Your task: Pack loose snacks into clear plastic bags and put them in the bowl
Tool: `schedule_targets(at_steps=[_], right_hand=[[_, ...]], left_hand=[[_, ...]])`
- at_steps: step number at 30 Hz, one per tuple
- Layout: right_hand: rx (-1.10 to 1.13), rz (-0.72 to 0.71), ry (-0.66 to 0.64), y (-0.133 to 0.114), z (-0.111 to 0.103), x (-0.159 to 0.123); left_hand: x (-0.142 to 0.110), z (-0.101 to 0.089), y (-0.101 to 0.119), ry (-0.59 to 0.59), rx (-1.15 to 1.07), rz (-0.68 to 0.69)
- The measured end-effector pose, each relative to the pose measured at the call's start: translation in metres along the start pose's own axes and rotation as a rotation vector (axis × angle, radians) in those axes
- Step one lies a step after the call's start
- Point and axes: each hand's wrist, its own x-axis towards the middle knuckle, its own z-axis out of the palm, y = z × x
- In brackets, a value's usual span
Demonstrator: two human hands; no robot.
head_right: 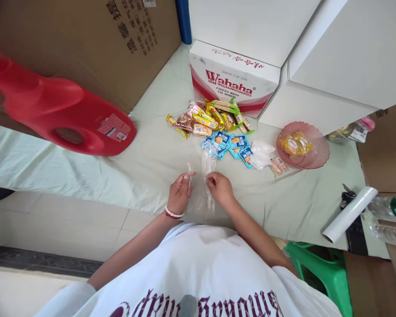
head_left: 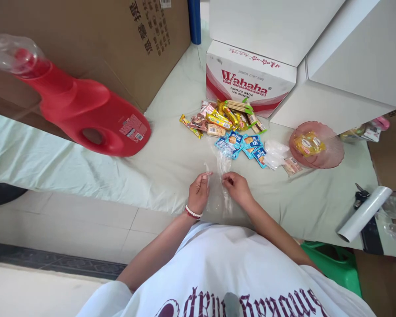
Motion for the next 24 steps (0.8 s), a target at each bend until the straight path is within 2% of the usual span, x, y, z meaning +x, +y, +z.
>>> schedule_targets(at_steps=[2,6,10,12,14,15,16,17,19,21,24], right_hand=[[0.187,0.064,0.014,0.005,-0.006,0.002],[0.556,0.234,0.089,0.013,-0.033,-0.009],[0.58,0.289,0.155,0.02,-0.052,-0.027],[0.516,0.287,0.167,0.024,-0.053,-0.032],[0.443,0.264,0.165,0.027,-0.05,-0.034],[0.408,0.245,0.157,0.029,-0.047,-0.034],[0.376,0.223,0.148,0.03,-0.045,-0.033],[0.347,0.198,0.138,0.031,-0.043,-0.032],[0.295,0.152,0.12,0.034,-0.042,-0.03],[0.257,0.124,0.117,0.037,-0.046,-0.03],[0.217,0.136,0.136,0.04,-0.057,-0.032]], left_hand=[[0.0,-0.008,0.002,0.037,0.032,0.005],[0.0,-0.025,0.006,0.139,0.146,-0.021],[-0.006,-0.039,0.007,0.16,0.323,-0.081],[-0.012,-0.043,0.01,0.259,0.52,0.034],[-0.017,-0.042,0.018,0.383,0.734,0.275],[-0.019,-0.04,0.023,0.387,0.82,0.411],[-0.018,-0.037,0.029,0.329,0.885,0.538],[-0.016,-0.033,0.033,0.223,0.934,0.64],[-0.003,-0.025,0.039,-0.046,1.021,0.735],[0.015,-0.019,0.038,-0.226,1.121,0.678],[0.036,-0.02,0.025,-0.293,1.256,0.511]])
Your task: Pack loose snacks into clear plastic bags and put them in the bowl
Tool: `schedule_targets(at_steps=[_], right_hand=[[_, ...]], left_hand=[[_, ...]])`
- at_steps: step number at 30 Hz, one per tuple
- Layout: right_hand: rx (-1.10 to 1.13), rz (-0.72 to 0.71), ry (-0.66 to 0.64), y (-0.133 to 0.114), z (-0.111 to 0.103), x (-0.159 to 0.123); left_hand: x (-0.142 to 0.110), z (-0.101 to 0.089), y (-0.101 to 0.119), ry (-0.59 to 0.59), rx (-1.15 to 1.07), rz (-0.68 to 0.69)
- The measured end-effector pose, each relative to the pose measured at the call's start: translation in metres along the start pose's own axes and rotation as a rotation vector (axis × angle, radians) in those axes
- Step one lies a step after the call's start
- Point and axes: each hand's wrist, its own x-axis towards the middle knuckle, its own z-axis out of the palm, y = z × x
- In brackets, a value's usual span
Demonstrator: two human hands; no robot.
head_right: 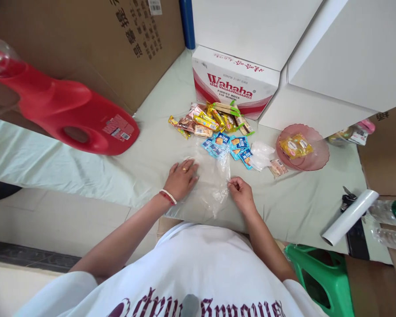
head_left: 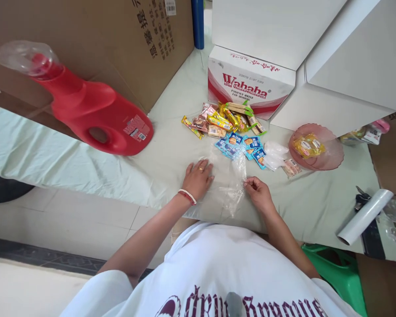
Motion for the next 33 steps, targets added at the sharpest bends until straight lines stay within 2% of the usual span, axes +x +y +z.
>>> schedule_targets(at_steps=[3,5,8,10,13,16,17,19,23,25,26,27,28,29,32,33], right_hand=[[0.022,-0.045,-0.006,-0.006,-0.01,-0.004],[0.176,-0.081,-0.051,-0.015,-0.009,-0.006],[0.552,0.028,-0.139,-0.031,0.004,-0.003],[0.707,0.134,-0.166,-0.04,0.015,0.001],[0.708,0.229,-0.255,-0.048,0.024,0.008],[0.599,0.21,-0.328,-0.046,0.014,0.014],[0.562,0.168,-0.289,-0.043,0.005,0.016],[0.489,0.058,-0.111,-0.034,-0.016,0.021],[0.253,-0.137,0.425,-0.014,-0.061,0.025],[0.103,-0.199,0.649,-0.013,-0.066,0.017],[0.023,-0.234,0.708,-0.015,-0.062,0.011],[-0.064,-0.282,0.709,-0.019,-0.053,0.003],[-0.16,-0.344,0.645,-0.023,-0.04,-0.005],[-0.268,-0.418,0.524,-0.028,-0.025,-0.013],[-0.611,-0.64,0.022,-0.028,0.016,-0.032],[-0.713,-0.679,-0.088,-0.023,0.024,-0.035]], left_hand=[[-0.006,0.014,-0.009,-0.036,0.047,-0.005],[-0.015,0.019,-0.008,-0.035,0.066,0.001],[-0.026,0.02,-0.002,-0.057,0.084,-0.018],[-0.028,0.02,0.002,-0.072,0.095,-0.028],[-0.03,0.018,0.004,-0.08,0.116,-0.031],[-0.031,0.018,0.002,-0.068,0.14,-0.027],[-0.031,0.019,0.002,-0.061,0.146,-0.025],[-0.032,0.021,0.0,-0.041,0.149,-0.019],[-0.031,0.023,-0.001,-0.013,0.123,-0.007],[-0.031,0.022,-0.001,-0.017,0.111,-0.005],[-0.031,0.022,-0.001,-0.02,0.108,-0.004],[-0.031,0.021,-0.001,-0.025,0.109,-0.004],[-0.031,0.021,-0.002,-0.029,0.111,-0.005],[-0.031,0.021,-0.002,-0.03,0.114,-0.006],[-0.032,0.021,-0.002,-0.026,0.125,-0.011],[-0.032,0.021,-0.003,-0.024,0.13,-0.016]])
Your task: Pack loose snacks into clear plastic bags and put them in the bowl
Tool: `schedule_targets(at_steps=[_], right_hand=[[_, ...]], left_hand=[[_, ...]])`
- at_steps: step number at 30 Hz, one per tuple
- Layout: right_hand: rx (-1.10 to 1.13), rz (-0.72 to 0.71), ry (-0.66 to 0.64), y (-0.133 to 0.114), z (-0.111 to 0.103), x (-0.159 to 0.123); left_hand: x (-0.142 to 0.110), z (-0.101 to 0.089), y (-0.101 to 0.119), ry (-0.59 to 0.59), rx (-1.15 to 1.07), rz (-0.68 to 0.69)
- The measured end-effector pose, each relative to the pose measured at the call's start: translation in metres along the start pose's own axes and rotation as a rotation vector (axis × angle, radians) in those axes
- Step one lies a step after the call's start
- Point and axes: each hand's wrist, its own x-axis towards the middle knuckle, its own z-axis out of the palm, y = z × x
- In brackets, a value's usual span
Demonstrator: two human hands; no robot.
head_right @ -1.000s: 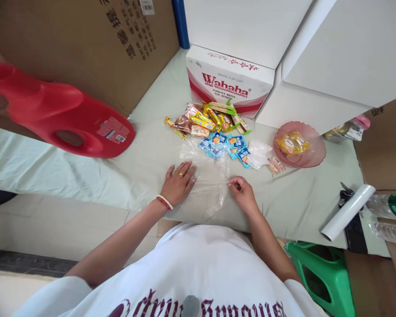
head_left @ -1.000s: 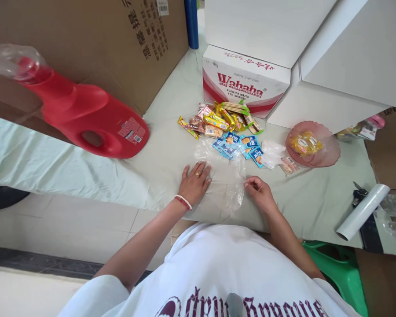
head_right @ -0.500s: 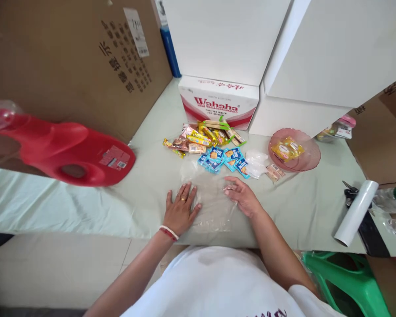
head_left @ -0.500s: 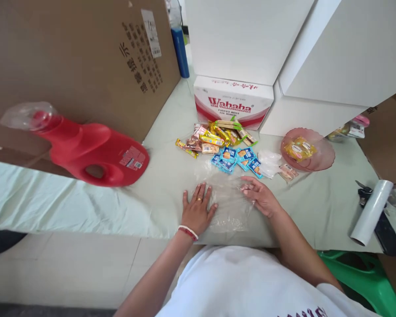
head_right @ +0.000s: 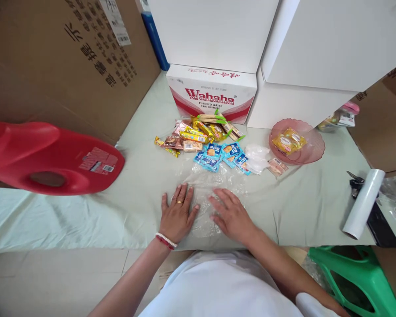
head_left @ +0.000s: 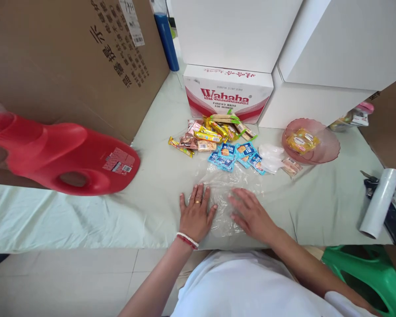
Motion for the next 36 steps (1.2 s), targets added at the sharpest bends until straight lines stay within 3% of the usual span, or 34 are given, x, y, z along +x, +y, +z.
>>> schedule_targets(at_steps=[2,4,9,12,14,17,21,24,28,30,33,36], right_hand=[[-0.138,-0.037,-0.117,0.007,0.013,-0.012],[-0.251,0.027,-0.129,0.026,0.016,-0.03],[-0.34,0.22,0.028,0.06,-0.01,-0.062],[-0.249,0.244,0.212,0.046,-0.026,-0.047],[-0.131,0.173,0.243,0.024,-0.026,-0.023],[0.025,0.022,0.041,-0.018,-0.002,0.02],[-0.019,-0.131,-0.175,-0.057,0.055,0.05],[-0.051,-0.139,-0.202,-0.062,0.083,0.049],[-0.084,-0.142,-0.179,-0.059,0.094,0.041],[-0.097,-0.132,-0.175,-0.06,0.095,0.038],[-0.041,-0.117,-0.204,-0.061,0.088,0.036],[0.158,-0.135,-0.26,-0.049,0.065,0.041]], left_hand=[[-0.001,0.001,-0.001,0.008,0.013,-0.02],[-0.001,0.003,-0.001,0.021,0.026,-0.052],[-0.002,0.004,-0.002,0.039,0.013,-0.097],[-0.002,0.002,-0.003,0.04,-0.022,-0.098],[-0.003,0.003,-0.005,0.059,-0.06,-0.107],[-0.004,0.005,-0.01,0.131,-0.131,-0.143],[-0.005,0.002,-0.023,0.253,-0.145,-0.203],[-0.002,-0.008,-0.028,0.287,-0.099,-0.191],[0.011,-0.022,-0.024,0.219,-0.078,-0.028],[0.019,-0.024,-0.022,0.129,-0.083,0.039],[0.027,-0.02,-0.024,0.024,-0.079,0.011],[0.021,-0.012,-0.028,0.001,-0.037,0.022]])
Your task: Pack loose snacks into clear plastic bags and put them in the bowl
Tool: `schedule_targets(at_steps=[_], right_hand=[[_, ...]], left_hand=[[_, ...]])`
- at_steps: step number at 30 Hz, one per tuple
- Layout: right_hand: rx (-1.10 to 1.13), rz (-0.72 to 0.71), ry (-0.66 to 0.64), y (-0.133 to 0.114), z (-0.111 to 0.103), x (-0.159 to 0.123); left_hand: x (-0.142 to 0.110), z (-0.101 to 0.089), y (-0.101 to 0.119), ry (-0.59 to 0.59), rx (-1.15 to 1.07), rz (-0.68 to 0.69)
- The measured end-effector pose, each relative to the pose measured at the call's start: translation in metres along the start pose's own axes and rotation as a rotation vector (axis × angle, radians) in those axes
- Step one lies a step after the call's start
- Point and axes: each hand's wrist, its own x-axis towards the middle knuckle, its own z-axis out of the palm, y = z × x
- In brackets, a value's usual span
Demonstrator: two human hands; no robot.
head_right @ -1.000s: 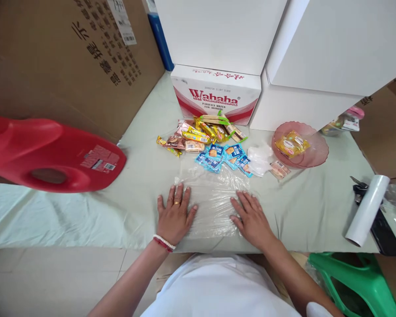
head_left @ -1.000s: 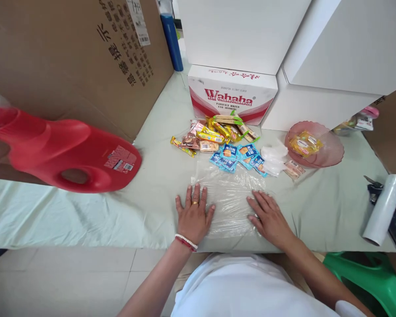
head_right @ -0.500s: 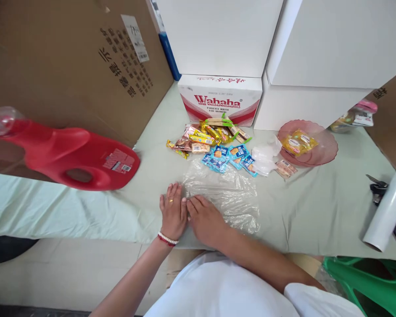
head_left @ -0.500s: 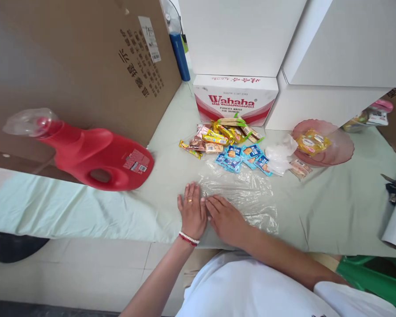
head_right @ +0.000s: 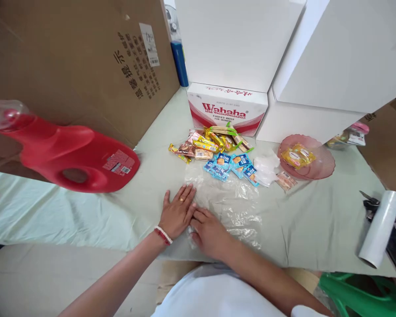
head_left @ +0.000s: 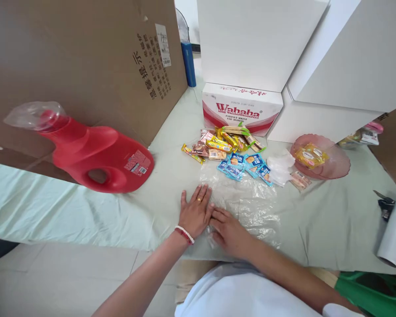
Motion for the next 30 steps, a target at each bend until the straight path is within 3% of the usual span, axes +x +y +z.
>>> schedule_targets(at_steps=[2,4,6,9,13,16,20,23,26,30], right_hand=[[0.122,0.074,0.05,0.014,-0.032,0.006],[0.131,0.242,0.21,0.034,-0.071,0.024],[-0.004,0.358,0.365,0.056,-0.11,0.055],[-0.319,0.432,0.403,0.082,-0.146,0.119],[-0.511,0.583,0.266,0.097,-0.145,0.19],[-0.493,0.68,0.202,0.099,-0.132,0.211],[-0.518,0.597,0.163,0.095,-0.122,0.206],[-0.554,0.557,0.055,0.094,-0.126,0.2],[-0.553,0.567,-0.052,0.092,-0.14,0.196],[-0.621,0.464,0.037,0.072,-0.167,0.169]], left_hand=[[-0.007,0.004,-0.001,0.003,0.031,0.027],[-0.013,0.007,0.0,0.006,0.045,0.037],[-0.016,0.01,0.001,0.012,0.045,0.042],[-0.016,0.012,0.001,0.016,0.037,0.053],[-0.015,0.013,-0.002,0.009,0.018,0.048],[-0.016,0.014,-0.003,0.009,0.008,0.045],[-0.016,0.015,-0.002,0.016,0.016,0.052],[-0.016,0.017,-0.003,0.024,0.047,0.049],[-0.016,0.018,-0.003,0.023,0.068,0.05],[-0.016,0.017,-0.002,0.017,0.061,0.045]])
